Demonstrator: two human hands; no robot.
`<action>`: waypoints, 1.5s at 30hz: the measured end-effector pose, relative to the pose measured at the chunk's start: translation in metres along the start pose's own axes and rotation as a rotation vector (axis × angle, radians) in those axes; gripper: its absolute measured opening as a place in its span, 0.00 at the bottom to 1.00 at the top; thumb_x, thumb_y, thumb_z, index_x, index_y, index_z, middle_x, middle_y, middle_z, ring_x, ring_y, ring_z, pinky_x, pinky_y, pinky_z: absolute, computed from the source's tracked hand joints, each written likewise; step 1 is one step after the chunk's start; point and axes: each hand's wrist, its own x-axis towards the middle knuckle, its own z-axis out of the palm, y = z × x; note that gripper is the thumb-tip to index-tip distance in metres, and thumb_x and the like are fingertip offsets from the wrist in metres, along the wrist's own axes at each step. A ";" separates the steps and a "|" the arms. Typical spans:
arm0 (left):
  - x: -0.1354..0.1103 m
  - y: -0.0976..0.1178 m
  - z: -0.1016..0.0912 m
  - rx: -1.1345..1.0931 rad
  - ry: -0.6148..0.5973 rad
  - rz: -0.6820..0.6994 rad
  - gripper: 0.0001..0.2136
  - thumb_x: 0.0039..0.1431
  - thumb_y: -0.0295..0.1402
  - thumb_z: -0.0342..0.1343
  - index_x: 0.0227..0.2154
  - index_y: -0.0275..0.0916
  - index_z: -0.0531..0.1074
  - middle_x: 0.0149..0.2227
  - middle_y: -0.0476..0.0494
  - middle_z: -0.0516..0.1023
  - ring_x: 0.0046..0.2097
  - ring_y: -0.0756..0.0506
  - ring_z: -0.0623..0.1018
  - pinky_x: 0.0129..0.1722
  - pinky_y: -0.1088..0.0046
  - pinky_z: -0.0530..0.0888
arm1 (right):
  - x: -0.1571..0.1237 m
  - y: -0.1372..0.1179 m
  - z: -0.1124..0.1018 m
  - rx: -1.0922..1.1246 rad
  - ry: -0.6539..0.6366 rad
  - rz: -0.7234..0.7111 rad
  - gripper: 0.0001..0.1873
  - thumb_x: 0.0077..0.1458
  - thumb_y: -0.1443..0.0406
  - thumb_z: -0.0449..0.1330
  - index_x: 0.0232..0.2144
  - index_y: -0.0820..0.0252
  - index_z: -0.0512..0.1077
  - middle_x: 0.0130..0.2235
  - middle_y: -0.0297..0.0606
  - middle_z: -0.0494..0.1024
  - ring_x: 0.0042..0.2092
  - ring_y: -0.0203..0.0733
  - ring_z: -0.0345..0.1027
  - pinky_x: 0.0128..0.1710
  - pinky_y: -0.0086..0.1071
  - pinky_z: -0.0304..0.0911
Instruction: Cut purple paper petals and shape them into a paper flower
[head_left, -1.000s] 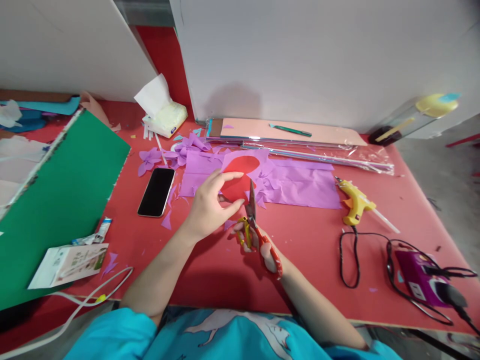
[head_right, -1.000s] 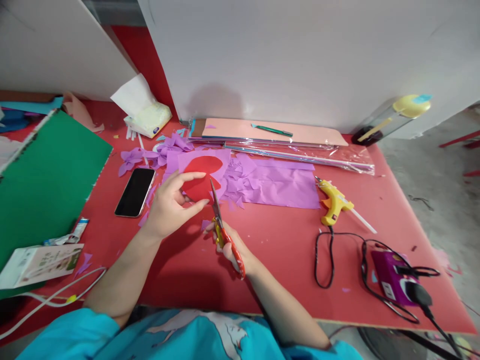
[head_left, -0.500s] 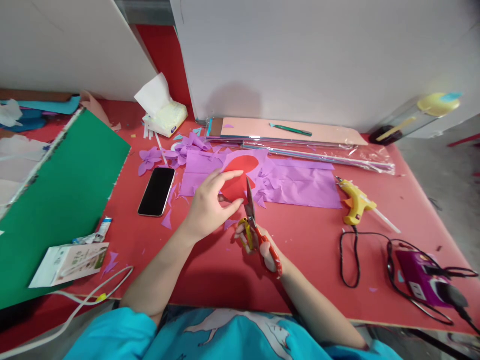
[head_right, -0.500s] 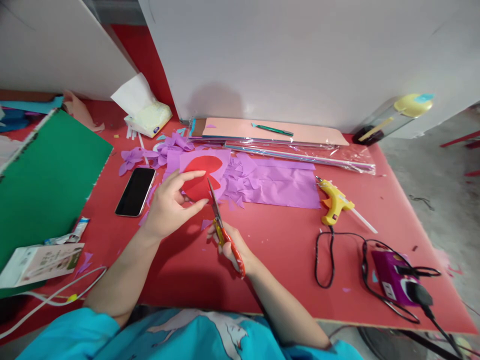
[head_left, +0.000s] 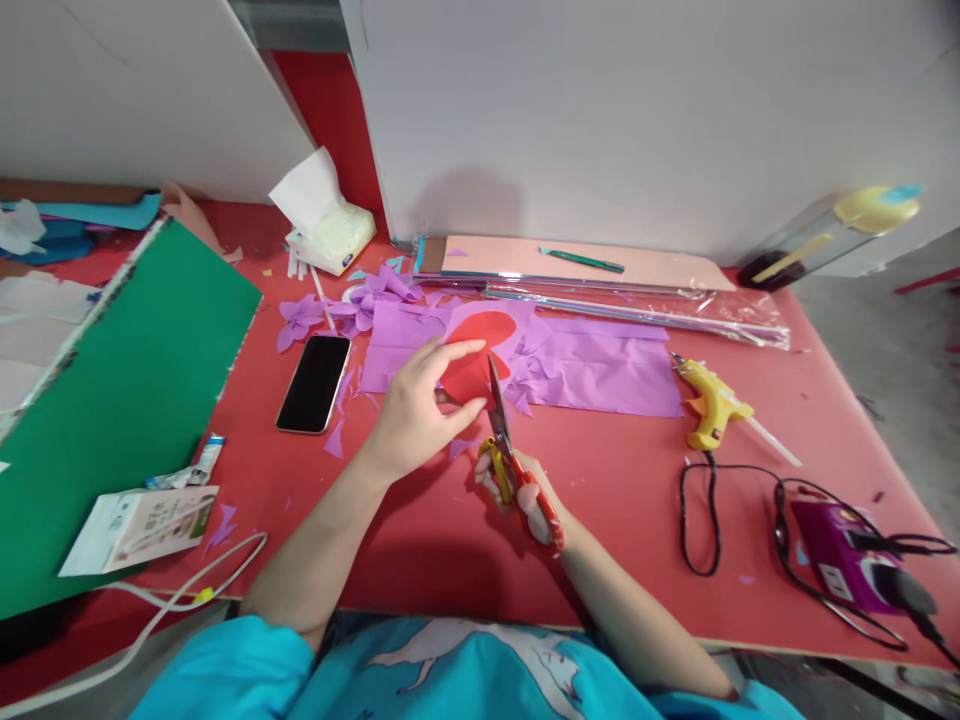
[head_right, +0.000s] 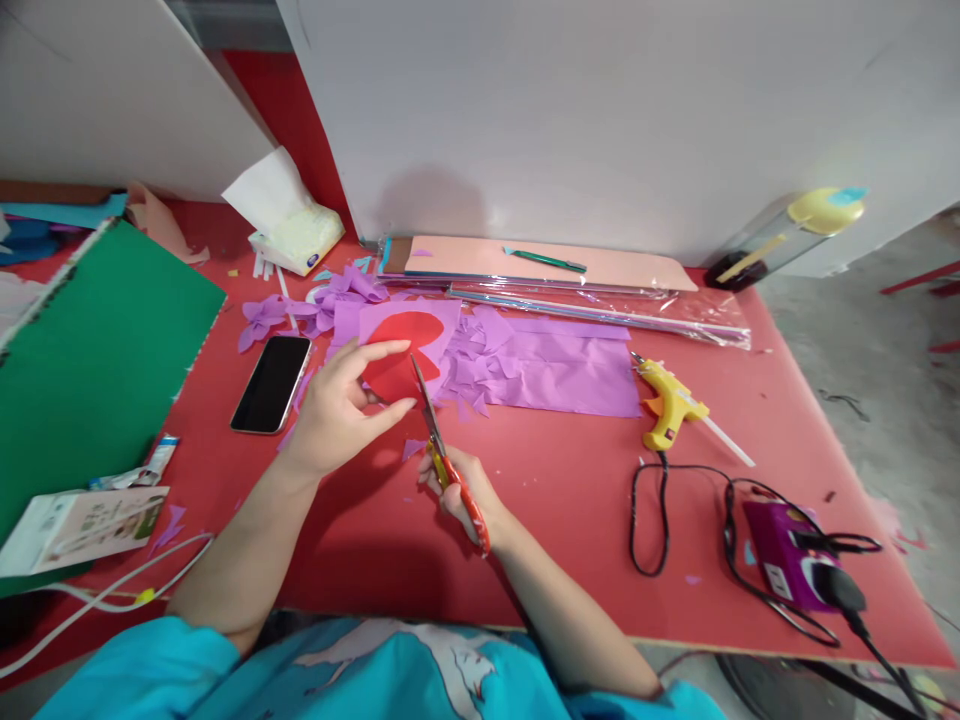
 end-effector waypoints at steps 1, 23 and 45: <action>0.000 0.000 0.000 -0.005 -0.002 -0.004 0.23 0.48 0.24 0.57 0.48 0.42 0.63 0.48 0.44 0.68 0.49 0.45 0.71 0.45 0.68 0.74 | 0.000 0.000 0.000 -0.003 0.003 0.001 0.38 0.39 0.33 0.44 0.31 0.62 0.63 0.24 0.33 0.61 0.21 0.30 0.46 0.16 0.25 0.46; 0.001 0.001 -0.005 -0.073 -0.071 -0.080 0.22 0.46 0.26 0.58 0.47 0.43 0.66 0.47 0.43 0.69 0.47 0.42 0.72 0.27 0.78 0.76 | 0.000 0.001 -0.008 -0.101 -0.151 -0.074 0.41 0.45 0.36 0.38 0.47 0.59 0.61 0.38 0.42 0.66 0.29 0.37 0.55 0.29 0.34 0.57; 0.001 -0.001 -0.001 -0.113 -0.102 -0.085 0.22 0.47 0.25 0.57 0.48 0.41 0.65 0.47 0.41 0.67 0.44 0.45 0.73 0.29 0.77 0.75 | 0.002 0.002 -0.008 -0.054 -0.150 -0.046 0.40 0.43 0.34 0.38 0.40 0.58 0.63 0.33 0.39 0.65 0.25 0.35 0.51 0.24 0.31 0.52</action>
